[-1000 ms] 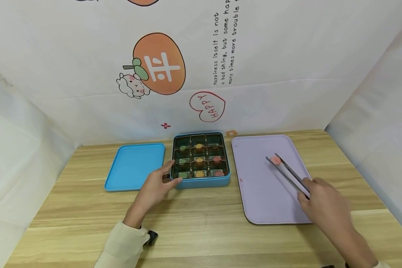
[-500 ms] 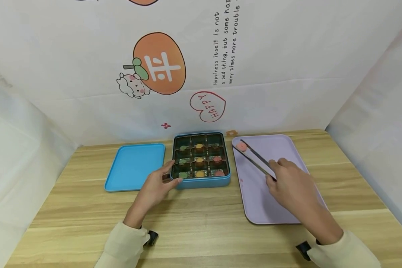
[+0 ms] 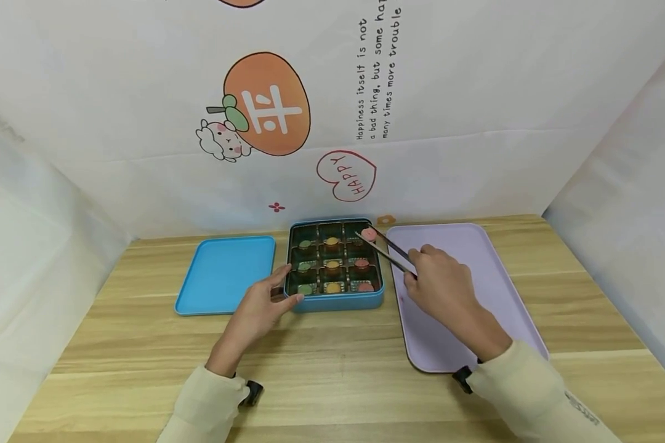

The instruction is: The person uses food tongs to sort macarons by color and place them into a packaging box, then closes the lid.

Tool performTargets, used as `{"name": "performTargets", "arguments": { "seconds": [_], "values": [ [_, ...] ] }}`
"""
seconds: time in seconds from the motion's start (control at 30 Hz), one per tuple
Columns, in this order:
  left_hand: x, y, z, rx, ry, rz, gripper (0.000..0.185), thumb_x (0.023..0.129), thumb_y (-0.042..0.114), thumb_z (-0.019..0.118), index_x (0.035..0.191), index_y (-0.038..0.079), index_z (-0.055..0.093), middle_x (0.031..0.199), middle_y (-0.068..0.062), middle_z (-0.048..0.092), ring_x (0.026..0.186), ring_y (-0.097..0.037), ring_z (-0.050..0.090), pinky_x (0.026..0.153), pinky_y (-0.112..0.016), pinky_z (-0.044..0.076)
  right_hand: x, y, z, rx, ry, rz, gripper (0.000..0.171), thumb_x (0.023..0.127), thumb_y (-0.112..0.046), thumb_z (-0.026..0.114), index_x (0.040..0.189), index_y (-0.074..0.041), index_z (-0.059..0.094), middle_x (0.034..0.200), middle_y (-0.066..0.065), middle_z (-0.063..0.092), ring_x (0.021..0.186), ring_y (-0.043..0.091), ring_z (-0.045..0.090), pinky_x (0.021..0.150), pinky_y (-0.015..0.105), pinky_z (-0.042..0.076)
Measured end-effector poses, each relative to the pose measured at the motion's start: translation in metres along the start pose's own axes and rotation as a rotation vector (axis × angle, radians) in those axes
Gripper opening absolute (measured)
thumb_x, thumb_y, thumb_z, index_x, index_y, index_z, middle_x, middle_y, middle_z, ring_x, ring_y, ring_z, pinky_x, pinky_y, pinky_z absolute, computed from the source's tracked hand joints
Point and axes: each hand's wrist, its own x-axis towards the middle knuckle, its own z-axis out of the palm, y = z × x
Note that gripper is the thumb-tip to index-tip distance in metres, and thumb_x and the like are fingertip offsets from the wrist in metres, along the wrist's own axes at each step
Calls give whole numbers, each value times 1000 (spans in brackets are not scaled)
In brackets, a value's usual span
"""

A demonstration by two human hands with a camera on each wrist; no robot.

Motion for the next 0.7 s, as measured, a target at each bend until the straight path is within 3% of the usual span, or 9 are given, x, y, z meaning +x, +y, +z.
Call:
{"name": "performTargets", "arguments": {
  "seconds": [0.2,0.37,0.43,0.5,0.53,0.63,0.67,0.7],
  "values": [
    [0,0,0,-10,-7,-3,75,99,26,75,163,8,39,172,-13,30,55,-13,41,56,-27,37,13,-5,6,18,-20,6,32,93,-13,72,120,4,73,97,20,71,75,34,67,49,49,50],
    [0,1,0,7,-10,-7,75,99,27,75,163,9,38,172,-13,30,58,-12,47,66,-30,43,21,-7,10,20,-24,5,34,93,-13,72,122,4,73,98,20,71,77,35,69,51,50,52],
    [-1,2,0,7,-13,-10,76,99,27,75,163,9,38,172,-13,29,62,-19,52,71,-34,46,23,-8,12,20,-23,1,34,93,-13,72,122,5,73,99,21,72,79,36,70,51,50,52],
    [-1,2,0,15,-7,-11,76,99,27,75,163,9,39,172,-13,30,86,-28,68,81,-39,50,24,-9,13,18,-24,-4,35,93,-12,71,123,6,73,101,22,72,80,37,70,52,50,53],
    [-1,2,0,16,-4,-12,76,99,28,76,163,10,39,172,-13,31,104,-32,69,86,-42,50,25,-10,13,17,-24,-6,35,93,-12,71,123,7,72,101,23,72,81,38,71,52,50,53],
    [-1,1,1,22,4,-13,76,99,28,76,162,11,40,171,-12,32,149,-37,45,99,-48,49,27,-11,14,12,-26,-11,36,94,-12,71,124,8,72,103,24,72,81,39,71,53,50,54],
    [0,1,0,28,7,-12,75,99,29,76,162,11,40,171,-12,32,156,-37,34,101,-48,47,27,-11,14,9,-27,-11,36,94,-12,71,124,8,72,102,25,72,81,39,71,53,50,54],
    [0,1,0,25,6,-14,75,99,28,76,163,11,40,171,-11,32,155,-37,36,99,-48,47,28,-11,15,7,-27,-11,36,94,-12,71,124,8,72,102,25,72,81,38,71,52,50,53]
  ]
}}
